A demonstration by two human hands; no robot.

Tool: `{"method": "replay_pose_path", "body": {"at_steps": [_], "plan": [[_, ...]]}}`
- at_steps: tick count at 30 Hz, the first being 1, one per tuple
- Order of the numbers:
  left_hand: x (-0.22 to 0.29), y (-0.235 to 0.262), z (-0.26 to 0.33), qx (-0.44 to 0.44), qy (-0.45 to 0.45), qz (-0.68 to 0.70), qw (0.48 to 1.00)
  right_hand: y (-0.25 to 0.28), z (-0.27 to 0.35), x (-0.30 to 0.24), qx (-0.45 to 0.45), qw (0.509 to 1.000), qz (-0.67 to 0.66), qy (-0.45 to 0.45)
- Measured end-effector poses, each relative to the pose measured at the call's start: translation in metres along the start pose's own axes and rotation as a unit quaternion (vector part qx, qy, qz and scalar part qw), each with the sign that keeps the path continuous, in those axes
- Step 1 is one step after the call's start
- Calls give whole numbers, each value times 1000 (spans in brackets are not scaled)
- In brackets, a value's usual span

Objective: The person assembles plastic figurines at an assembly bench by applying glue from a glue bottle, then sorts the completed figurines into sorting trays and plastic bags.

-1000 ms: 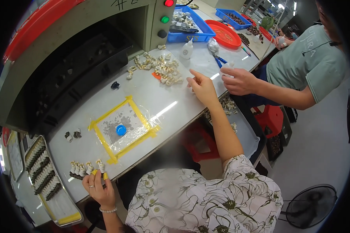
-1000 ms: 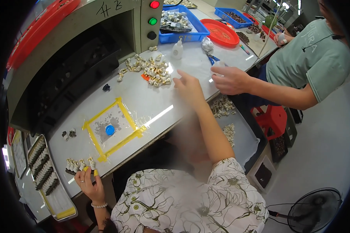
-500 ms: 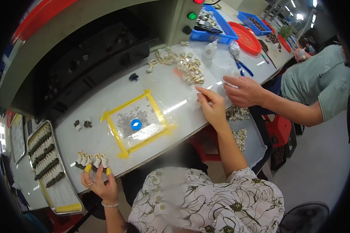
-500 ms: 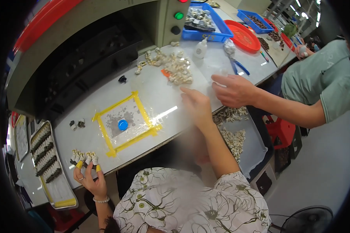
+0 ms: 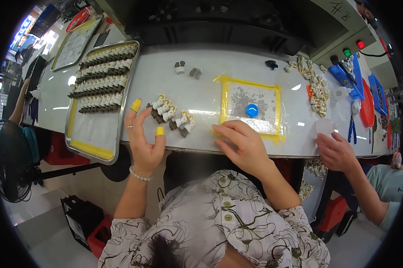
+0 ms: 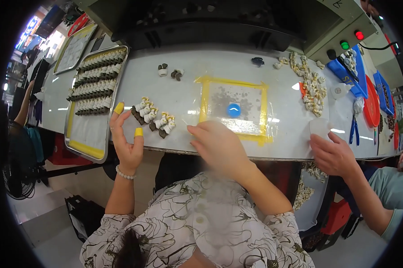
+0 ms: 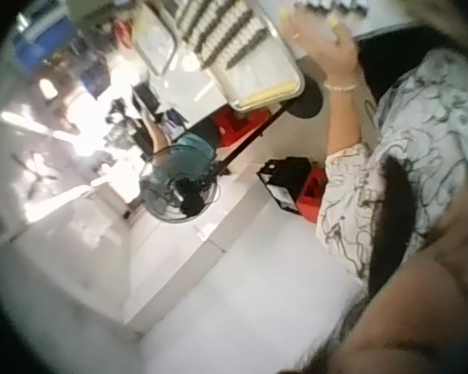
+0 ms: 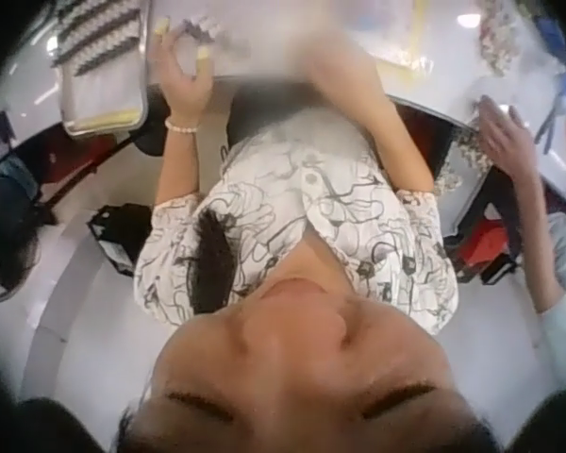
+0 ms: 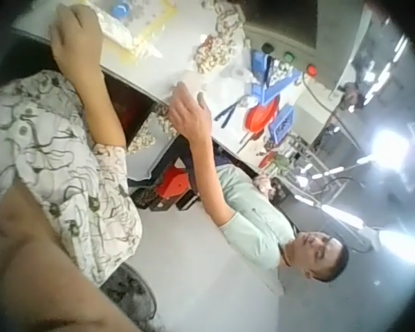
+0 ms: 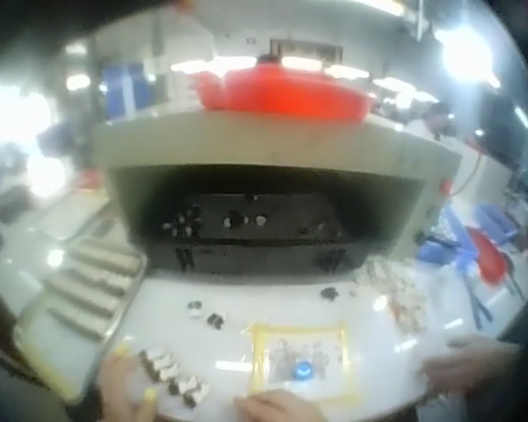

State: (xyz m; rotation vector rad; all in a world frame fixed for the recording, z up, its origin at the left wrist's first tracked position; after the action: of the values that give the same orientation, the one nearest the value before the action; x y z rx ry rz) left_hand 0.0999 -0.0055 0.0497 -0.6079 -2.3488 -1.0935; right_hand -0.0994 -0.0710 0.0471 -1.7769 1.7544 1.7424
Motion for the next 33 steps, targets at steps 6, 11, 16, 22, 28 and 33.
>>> {"method": "replay_pose_path", "body": {"at_steps": [6, 11, 16, 22, 28, 33], "plan": [[-25, -5, -8, -104, 88, 35, 990, -33, -25, -10, -35, 997, 50, 44], [-29, -13, -11, -135, 77, 30, 987, -41, -36, -18, -29, 992, 69, 99], [-29, -15, -16, -126, 62, 29, 990, -44, -39, -24, -30, 992, 45, 117], [-35, -14, -19, -128, 71, 38, 989, -48, -43, -23, -51, 989, 36, 133], [-35, -17, -19, -141, 75, 52, 986, -49, -42, -23, -37, 991, 40, 125], [-40, -18, -20, -152, 93, 71, 981, -50, -42, -20, -30, 991, 46, 118]]}}
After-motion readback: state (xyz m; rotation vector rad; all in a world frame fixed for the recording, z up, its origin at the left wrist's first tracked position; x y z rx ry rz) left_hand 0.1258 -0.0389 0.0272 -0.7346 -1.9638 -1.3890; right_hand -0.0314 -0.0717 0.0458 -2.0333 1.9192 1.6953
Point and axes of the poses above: each hand's wrist, its own z-axis away from the middle knuckle, its own y-axis out of the back of the hand, x = y × z, the point moved 8 cm from there along -z, towards the middle knuckle
